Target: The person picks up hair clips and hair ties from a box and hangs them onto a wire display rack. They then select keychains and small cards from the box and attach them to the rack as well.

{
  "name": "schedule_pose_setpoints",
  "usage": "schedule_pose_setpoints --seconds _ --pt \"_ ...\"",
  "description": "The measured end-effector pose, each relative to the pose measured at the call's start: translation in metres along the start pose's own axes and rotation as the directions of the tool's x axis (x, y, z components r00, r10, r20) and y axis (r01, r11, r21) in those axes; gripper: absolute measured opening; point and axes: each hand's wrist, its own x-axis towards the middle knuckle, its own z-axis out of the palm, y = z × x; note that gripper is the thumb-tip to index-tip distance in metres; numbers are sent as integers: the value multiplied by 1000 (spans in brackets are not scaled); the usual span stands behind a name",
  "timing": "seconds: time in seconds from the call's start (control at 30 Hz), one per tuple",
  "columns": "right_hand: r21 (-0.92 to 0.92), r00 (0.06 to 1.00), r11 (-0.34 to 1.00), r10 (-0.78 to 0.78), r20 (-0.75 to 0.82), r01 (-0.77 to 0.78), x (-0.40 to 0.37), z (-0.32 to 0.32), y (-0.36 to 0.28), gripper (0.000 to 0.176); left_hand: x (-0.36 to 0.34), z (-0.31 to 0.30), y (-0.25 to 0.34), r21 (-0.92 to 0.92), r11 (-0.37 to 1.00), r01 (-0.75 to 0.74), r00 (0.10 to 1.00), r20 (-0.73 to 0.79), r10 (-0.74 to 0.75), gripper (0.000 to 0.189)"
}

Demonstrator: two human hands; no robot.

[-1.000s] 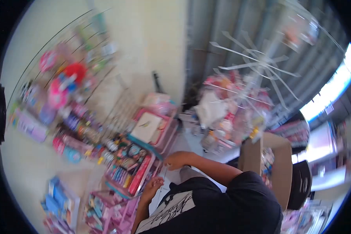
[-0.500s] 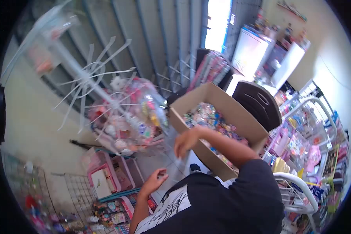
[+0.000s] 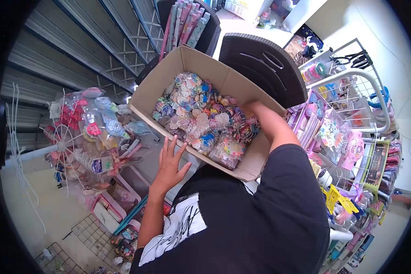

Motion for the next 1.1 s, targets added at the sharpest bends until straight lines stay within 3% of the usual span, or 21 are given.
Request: schedule_pose_setpoints --seconds 0.03,0.07,0.13,0.17,0.23,0.33,0.67,0.73,0.77,0.83,0.87,0.93,1.0,1.07,1.1 --pt "156 990 981 127 -69 -115 2 16 3 36 1 0 -1 15 1000 21 999 41 -22 63" --pt "158 991 982 118 -61 -107 7 31 6 36 2 -1 -2 16 999 31 998 48 -32 63" --pt "48 949 998 45 -313 -32 12 47 2 40 3 -3 -5 6 999 34 997 76 -34 63" --pt "47 950 999 38 -310 -24 17 53 -1 40 4 -4 -5 8 999 42 996 77 -43 63" --pt "237 902 966 191 -388 -103 14 47 -18 42 4 -4 -5 -8 999 41 995 92 -40 62" --pt "268 922 949 246 -300 -166 43 64 -17 44 6 -5 -3 -12 999 50 995 92 -48 62" --pt "165 919 983 142 -367 -86 31 43 -23 29 8 0 -3 -24 999 44 996 75 -42 60" --pt "106 952 989 -69 -297 105 20 22 -27 29 8 -2 -1 8 998 56 995 77 -57 59" --pt "107 953 989 -66 -296 102 18 12 -28 29 9 -4 0 5 998 55 995 78 -55 59" --pt "171 934 921 -334 -123 352 12 -13 -38 26 9 -7 1 19 999 36 999 27 -37 55" --pt "172 935 921 -332 -121 349 7 -25 -49 26 11 -8 2 17 999 35 999 29 -36 55" --pt "257 921 896 -386 45 363 -20 -67 -86 22 17 -12 4 39 998 40 997 -65 -38 51" --pt "475 855 761 -517 35 441 -53 -101 -123 22 27 -15 9 -65 996 57 990 -125 -65 50" --pt "633 737 530 -669 -96 564 -85 -123 -157 17 39 -19 21 -171 983 67 978 -182 -99 49" --pt "634 739 532 -668 -93 561 -97 -130 -169 17 45 -23 29 -157 988 10 966 -254 -50 45"
